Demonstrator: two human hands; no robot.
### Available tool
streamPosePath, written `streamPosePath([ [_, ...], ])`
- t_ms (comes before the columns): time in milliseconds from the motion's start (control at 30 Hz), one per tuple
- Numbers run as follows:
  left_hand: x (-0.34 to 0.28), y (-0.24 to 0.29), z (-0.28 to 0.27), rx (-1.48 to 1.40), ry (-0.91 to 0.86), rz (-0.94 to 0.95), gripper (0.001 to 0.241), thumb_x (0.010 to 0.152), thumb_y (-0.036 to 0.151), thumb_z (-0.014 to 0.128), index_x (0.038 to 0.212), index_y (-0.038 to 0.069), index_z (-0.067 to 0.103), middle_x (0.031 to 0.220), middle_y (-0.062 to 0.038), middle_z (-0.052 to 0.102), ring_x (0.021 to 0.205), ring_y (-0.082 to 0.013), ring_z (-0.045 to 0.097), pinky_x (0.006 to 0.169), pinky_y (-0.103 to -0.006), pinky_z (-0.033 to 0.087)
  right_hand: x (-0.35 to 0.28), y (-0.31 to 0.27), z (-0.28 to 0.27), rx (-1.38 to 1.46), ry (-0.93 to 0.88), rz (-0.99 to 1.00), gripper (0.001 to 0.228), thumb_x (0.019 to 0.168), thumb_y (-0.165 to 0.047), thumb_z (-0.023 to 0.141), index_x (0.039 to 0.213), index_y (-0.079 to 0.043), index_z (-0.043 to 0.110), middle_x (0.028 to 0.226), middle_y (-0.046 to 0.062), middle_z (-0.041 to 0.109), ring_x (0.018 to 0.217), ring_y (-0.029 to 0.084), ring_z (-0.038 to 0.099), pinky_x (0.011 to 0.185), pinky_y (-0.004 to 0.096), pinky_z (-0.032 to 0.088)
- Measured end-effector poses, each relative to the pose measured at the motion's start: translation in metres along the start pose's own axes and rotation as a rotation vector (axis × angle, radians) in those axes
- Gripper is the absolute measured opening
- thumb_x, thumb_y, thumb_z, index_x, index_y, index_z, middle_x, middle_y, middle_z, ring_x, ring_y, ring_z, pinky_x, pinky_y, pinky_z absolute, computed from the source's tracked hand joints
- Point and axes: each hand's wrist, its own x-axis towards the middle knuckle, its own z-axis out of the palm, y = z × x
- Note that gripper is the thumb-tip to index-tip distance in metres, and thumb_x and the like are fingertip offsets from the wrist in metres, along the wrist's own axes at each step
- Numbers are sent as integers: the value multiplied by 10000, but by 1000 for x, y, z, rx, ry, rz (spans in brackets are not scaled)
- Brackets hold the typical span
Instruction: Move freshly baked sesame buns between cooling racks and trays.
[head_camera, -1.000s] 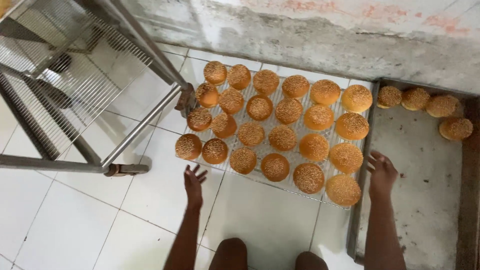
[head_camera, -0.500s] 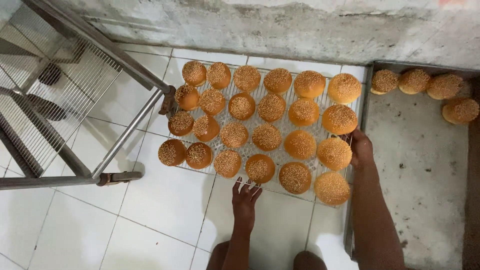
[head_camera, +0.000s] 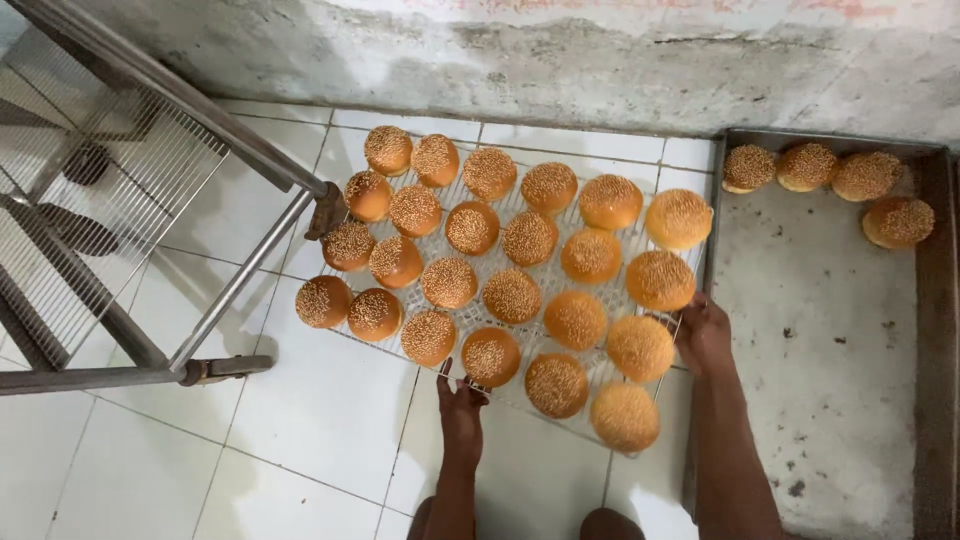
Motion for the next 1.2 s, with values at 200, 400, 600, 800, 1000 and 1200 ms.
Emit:
streamPosePath([
  [200,-20,35,10,315,53,65,549,1099,317,411,1606,135,309,889,-54,648,721,-116,500,677,-291,461,-16,76,-117,10,-13,54,210,1214,-132,528,1147,66,513,1068,184,645,889,282,539,957,546,569],
  [400,-14,48,-5,368,131,19,549,1065,242,419,1599,129,358,709,-23,500,618,-121,440,562,-299,404,-83,6,-30,-79,81,305,677,1042,-599,287,1201,-13,586,1050,190,734,927,377,706,814,533,542],
  [600,-9,52,-18,303,147,-7,527,1066,192,426,1588,120,404,719,21,472,620,-96,391,560,-283,367,-34,-17,-63,-346,87,-165,738,1065,-613,321,1472,-13,460,1384,101,602,1203,259,581,1003,449,484],
  [800,1,56,-36,307,119,-30,527,1073,205,428,1595,134,414,727,46,437,609,-77,321,544,-259,301,3,-73,-30,-448,43,119,565,1092,-431,422,1324,46,615,1220,143,688,1071,239,643,972,404,512],
  [1000,13,72,-57,390,99,-55,567,1056,244,474,1606,166,358,696,53,363,592,-83,326,527,-263,314,8,-43,-57,-689,-55,336,556,1079,-412,555,1144,122,697,934,148,726,785,217,648,710,404,558],
  [1200,21,72,-69,354,101,-69,525,1091,273,466,1576,73,476,885,0,630,709,-100,460,636,-270,432,-28,-12,-73,-585,-141,354,596,1035,-472,545,1112,99,697,876,156,741,703,221,708,611,388,608],
])
